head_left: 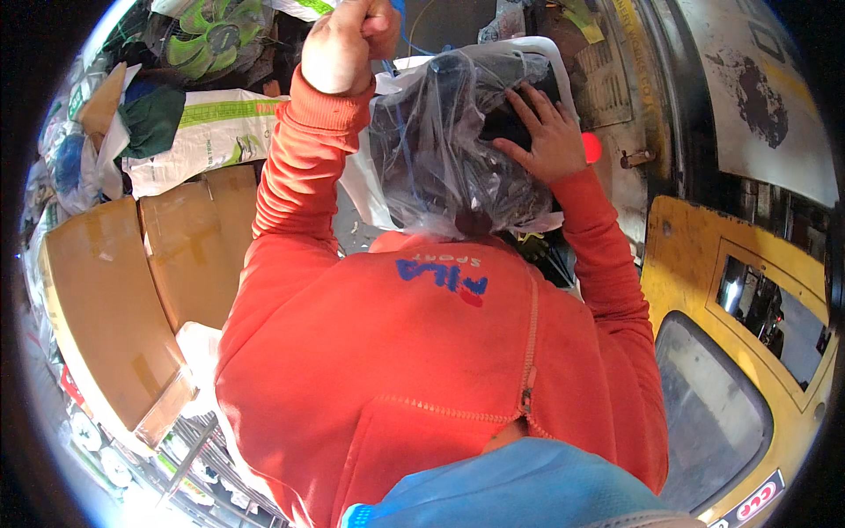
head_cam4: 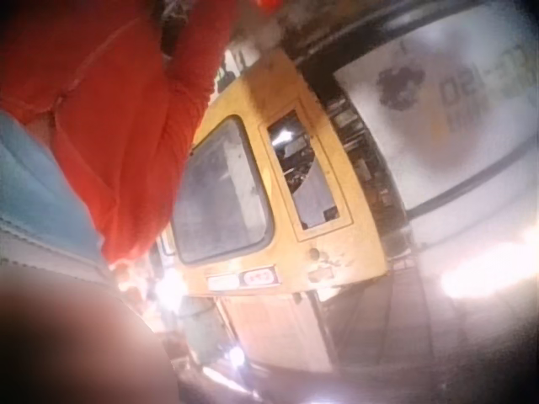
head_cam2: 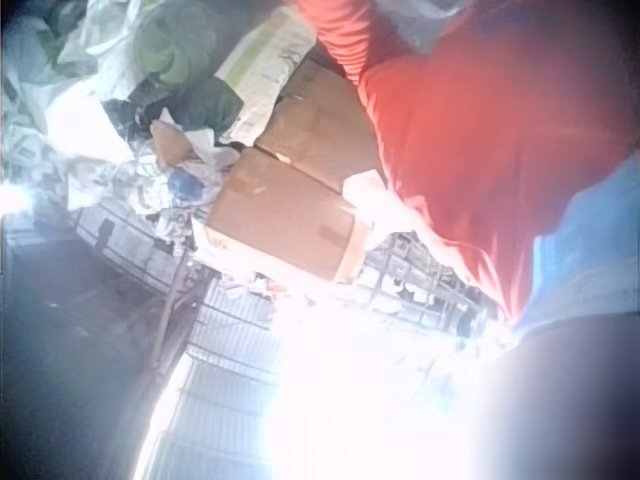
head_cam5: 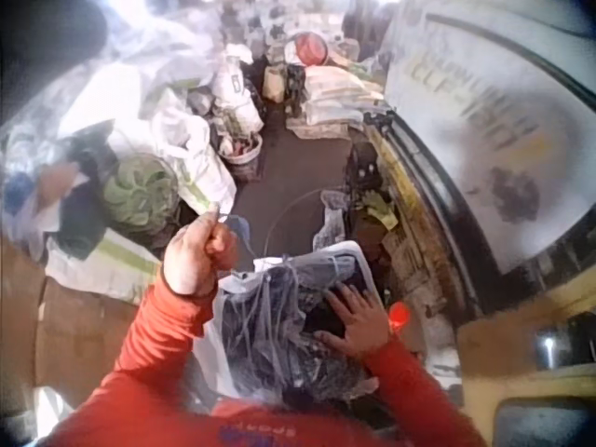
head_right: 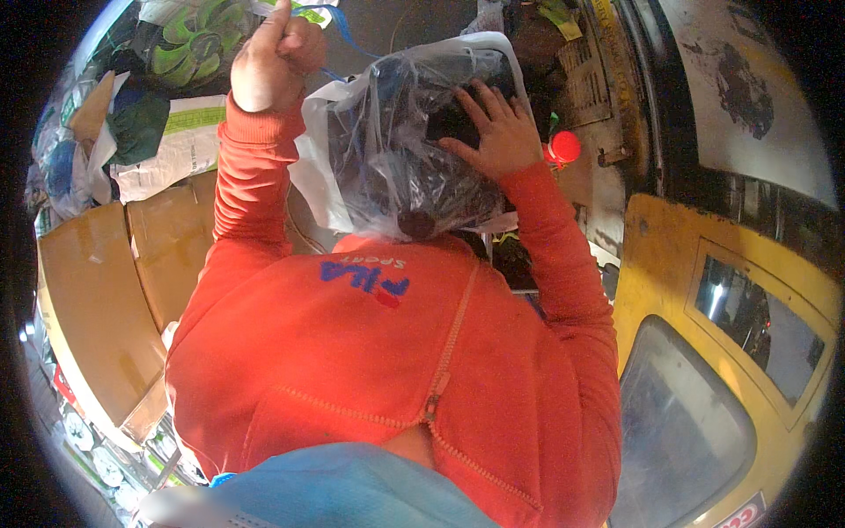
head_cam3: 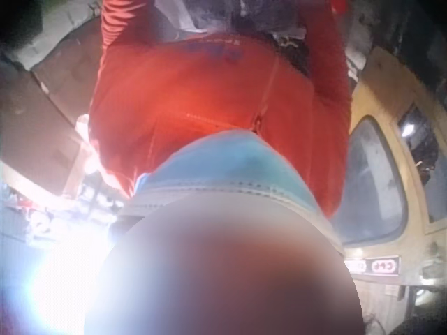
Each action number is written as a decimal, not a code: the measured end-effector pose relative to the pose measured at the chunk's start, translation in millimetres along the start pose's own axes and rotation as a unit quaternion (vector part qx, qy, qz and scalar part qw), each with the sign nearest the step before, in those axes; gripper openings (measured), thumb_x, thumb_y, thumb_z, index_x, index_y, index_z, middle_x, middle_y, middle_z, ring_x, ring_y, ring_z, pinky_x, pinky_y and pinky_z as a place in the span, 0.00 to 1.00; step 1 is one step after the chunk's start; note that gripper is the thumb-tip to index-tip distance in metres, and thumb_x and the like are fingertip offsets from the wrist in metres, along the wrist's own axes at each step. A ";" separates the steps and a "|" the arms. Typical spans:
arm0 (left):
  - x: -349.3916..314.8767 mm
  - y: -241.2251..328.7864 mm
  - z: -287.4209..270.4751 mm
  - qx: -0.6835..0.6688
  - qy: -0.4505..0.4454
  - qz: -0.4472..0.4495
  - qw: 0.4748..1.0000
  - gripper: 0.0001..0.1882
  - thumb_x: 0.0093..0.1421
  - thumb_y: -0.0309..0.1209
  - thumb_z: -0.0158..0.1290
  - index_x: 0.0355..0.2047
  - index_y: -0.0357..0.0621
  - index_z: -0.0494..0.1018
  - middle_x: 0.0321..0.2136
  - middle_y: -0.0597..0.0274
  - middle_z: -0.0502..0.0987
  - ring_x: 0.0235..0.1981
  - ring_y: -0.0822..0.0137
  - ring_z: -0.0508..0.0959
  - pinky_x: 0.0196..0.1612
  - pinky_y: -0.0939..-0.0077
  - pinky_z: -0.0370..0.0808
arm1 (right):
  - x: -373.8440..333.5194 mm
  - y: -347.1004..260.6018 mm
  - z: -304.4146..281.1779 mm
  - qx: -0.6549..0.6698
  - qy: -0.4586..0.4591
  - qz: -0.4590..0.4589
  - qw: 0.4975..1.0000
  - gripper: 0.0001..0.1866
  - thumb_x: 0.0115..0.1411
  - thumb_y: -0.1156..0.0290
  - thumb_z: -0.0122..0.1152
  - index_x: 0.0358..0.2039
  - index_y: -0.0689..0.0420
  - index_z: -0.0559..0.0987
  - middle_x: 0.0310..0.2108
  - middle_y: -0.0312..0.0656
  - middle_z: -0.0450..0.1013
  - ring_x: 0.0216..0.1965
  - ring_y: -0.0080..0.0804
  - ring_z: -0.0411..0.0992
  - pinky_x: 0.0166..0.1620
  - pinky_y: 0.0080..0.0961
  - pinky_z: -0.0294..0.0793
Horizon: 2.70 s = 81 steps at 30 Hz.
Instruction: The person gathers the top of a large white plastic bag containing dark items and ties it shut using a blue plastic tie. They repeatedly wrap and knot the tie to secure the bag, then briefly open a yellow vehicle door before returning to adjust the bag.
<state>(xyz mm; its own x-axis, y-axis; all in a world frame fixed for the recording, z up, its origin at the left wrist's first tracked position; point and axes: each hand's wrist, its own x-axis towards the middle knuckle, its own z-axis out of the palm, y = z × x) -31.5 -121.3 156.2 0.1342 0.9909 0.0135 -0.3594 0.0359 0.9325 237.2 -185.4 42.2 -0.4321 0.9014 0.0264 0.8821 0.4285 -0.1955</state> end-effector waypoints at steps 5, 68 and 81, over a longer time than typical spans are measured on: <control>9.6 11.1 -3.9 -0.103 -0.049 -0.035 0.993 0.27 0.66 0.43 0.30 0.08 0.53 0.47 0.08 0.71 0.46 0.10 0.71 0.45 0.16 0.75 0.45 | 27.4 3.8 4.9 0.012 0.059 -0.029 0.998 0.50 0.46 0.36 0.57 0.64 0.45 0.51 0.63 0.45 0.52 0.63 0.46 0.52 0.61 0.49 0.50; 265.3 -91.2 -0.8 0.585 -0.211 0.222 0.751 0.11 0.57 0.37 0.48 0.28 0.44 0.75 0.25 0.48 0.76 0.30 0.48 0.76 0.33 0.58 0.72 | 225.4 99.7 5.9 0.186 -0.434 -0.129 0.872 0.10 0.48 0.72 0.63 0.33 0.58 0.81 0.29 0.39 0.76 0.32 0.29 0.74 0.40 0.24 0.71; 239.6 -71.9 51.5 0.669 -0.569 0.142 0.457 0.41 0.37 0.70 0.54 0.22 0.36 0.77 0.19 0.45 0.76 0.21 0.49 0.76 0.26 0.61 0.73 | 188.5 87.6 -24.6 0.097 -0.310 -0.140 0.935 0.20 0.49 0.60 0.59 0.40 0.59 0.78 0.35 0.47 0.75 0.37 0.36 0.73 0.43 0.31 0.70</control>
<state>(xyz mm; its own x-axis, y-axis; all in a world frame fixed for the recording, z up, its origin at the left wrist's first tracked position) 74.0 106.8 111.0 0.9241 0.1947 -0.3287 0.2727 -0.9388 0.2104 237.7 23.6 54.2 -0.7196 0.5210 -0.4591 0.6937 0.5686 -0.4421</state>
